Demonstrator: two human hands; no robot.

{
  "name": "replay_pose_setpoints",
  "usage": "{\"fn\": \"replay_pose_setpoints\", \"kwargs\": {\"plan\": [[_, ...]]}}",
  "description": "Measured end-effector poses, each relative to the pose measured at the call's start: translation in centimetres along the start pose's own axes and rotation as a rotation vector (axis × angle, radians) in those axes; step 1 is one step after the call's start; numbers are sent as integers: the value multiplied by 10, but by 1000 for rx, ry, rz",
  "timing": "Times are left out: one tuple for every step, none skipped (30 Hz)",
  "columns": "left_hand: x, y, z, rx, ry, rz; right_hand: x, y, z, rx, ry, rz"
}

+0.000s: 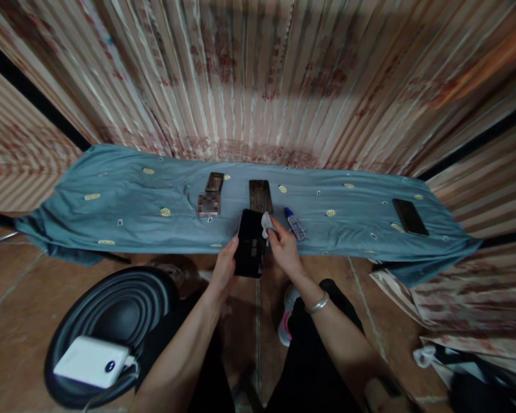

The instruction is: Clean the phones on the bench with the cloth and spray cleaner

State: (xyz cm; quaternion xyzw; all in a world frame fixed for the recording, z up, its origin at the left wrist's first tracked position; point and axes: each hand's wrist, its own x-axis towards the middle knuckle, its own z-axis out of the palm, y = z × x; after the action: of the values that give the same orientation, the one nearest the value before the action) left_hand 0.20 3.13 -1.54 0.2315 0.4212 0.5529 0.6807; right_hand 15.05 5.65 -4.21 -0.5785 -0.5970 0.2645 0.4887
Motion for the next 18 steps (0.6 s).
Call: {"fn": "replay_pose_setpoints", "kwargs": {"plan": [[0,0,1,-15,22,-5,0,0,2,66,-15,56],[0,1,3,-27,44,-10,0,-1,4,133,-36,103],[1,1,3,-37,63,-13,0,-1,6,197,-52,141],[2,1,4,-47,78,-10,0,-1,8,256,-63,172],[3,1,4,-57,90,-1,-1,-2,10,306,-69,198],[4,1,4,-65,95,14,-1,-3,11,346,-72,221],[5,1,3,-72,99,30,-2,-5,12,379,-74,242],[6,2,3,-77,102,45,-3,-7,13,406,-78,260],[7,3,2,-81,105,57,-5,-10,14,429,-87,274],[9,3,0,-83,109,67,-7,-13,14,451,-96,286],[11,4,-1,-85,113,72,-9,-17,15,476,-106,298],[13,6,-3,-87,117,72,-13,-20,15,506,-121,313],[15,7,-4,-89,123,70,-16,-24,15,541,-142,333],[17,9,-5,-94,134,62,-21,-28,15,581,-167,363],[19,10,-7,-101,148,52,-25,-32,15,626,-195,401],[21,12,-8,-111,162,45,-30,-35,16,674,-228,445],[23,13,-9,-124,175,41,-35,-38,16,724,-262,494],[24,14,-9,-139,185,41,-39,-41,16,775,-296,541]]}}
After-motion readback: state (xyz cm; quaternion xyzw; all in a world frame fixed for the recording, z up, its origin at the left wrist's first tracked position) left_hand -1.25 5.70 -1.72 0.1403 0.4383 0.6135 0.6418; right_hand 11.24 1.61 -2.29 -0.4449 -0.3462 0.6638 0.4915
